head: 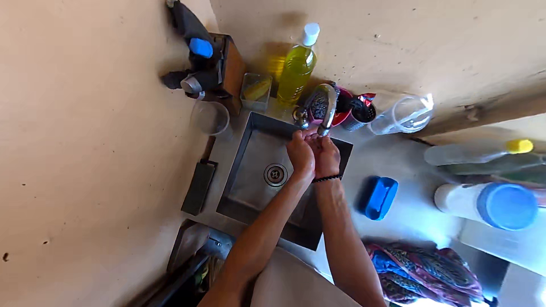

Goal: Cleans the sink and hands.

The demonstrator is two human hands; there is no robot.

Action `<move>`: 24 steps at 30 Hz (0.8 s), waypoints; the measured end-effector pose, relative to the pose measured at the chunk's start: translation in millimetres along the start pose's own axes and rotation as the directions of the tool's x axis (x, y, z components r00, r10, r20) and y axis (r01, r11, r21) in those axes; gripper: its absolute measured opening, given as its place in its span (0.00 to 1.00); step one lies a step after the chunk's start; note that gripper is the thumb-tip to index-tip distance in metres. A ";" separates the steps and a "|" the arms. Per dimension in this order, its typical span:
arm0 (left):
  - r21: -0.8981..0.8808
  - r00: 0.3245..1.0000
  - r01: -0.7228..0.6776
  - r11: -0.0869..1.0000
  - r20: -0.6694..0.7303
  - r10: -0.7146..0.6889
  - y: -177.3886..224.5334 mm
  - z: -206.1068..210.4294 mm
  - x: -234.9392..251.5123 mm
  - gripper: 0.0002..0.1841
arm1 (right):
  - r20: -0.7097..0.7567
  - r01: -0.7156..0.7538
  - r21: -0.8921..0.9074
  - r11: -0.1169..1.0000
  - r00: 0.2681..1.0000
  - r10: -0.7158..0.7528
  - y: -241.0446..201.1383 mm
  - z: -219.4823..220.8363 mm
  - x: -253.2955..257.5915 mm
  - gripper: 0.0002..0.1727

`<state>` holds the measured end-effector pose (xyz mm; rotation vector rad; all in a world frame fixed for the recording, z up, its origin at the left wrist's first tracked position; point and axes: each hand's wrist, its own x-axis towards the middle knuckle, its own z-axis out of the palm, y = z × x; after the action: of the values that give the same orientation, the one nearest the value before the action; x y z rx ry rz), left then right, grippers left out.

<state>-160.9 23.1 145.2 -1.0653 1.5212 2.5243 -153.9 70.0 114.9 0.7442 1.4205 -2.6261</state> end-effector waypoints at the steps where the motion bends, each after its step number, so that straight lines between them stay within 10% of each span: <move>1: 0.056 0.998 -0.013 0.998 0.056 0.010 1.3 -7.0 -5.9 0.31 | 0.016 -0.001 -0.003 1.000 1.000 0.001 -0.4 0.5 -4.4 0.22; 12: 0.083 0.980 0.166 0.983 0.100 -0.174 -19.2 -36.3 24.8 0.40 | -0.182 -0.010 -0.131 0.991 0.983 -0.014 40.3 2.2 16.6 0.16; 16: 0.140 0.913 0.394 0.908 0.051 -0.404 -39.0 -60.8 98.1 0.32 | -0.388 -0.275 -0.263 0.925 0.908 0.159 85.8 28.8 47.1 0.21; 20: 0.113 0.977 0.207 0.972 -0.082 -0.198 -40.9 -105.5 186.1 0.23 | 0.028 -0.371 -0.068 0.926 0.927 0.374 153.8 54.0 116.9 0.19; 24: 0.251 0.971 0.237 0.938 -0.046 -0.233 -77.9 -123.3 174.4 0.31 | -0.056 -0.399 -0.004 0.917 0.916 0.398 181.6 18.0 103.7 0.24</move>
<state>-201.7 -88.9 -48.4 -1.1511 1.5627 2.1016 -201.6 -30.9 -62.8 0.9904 1.1488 -2.2932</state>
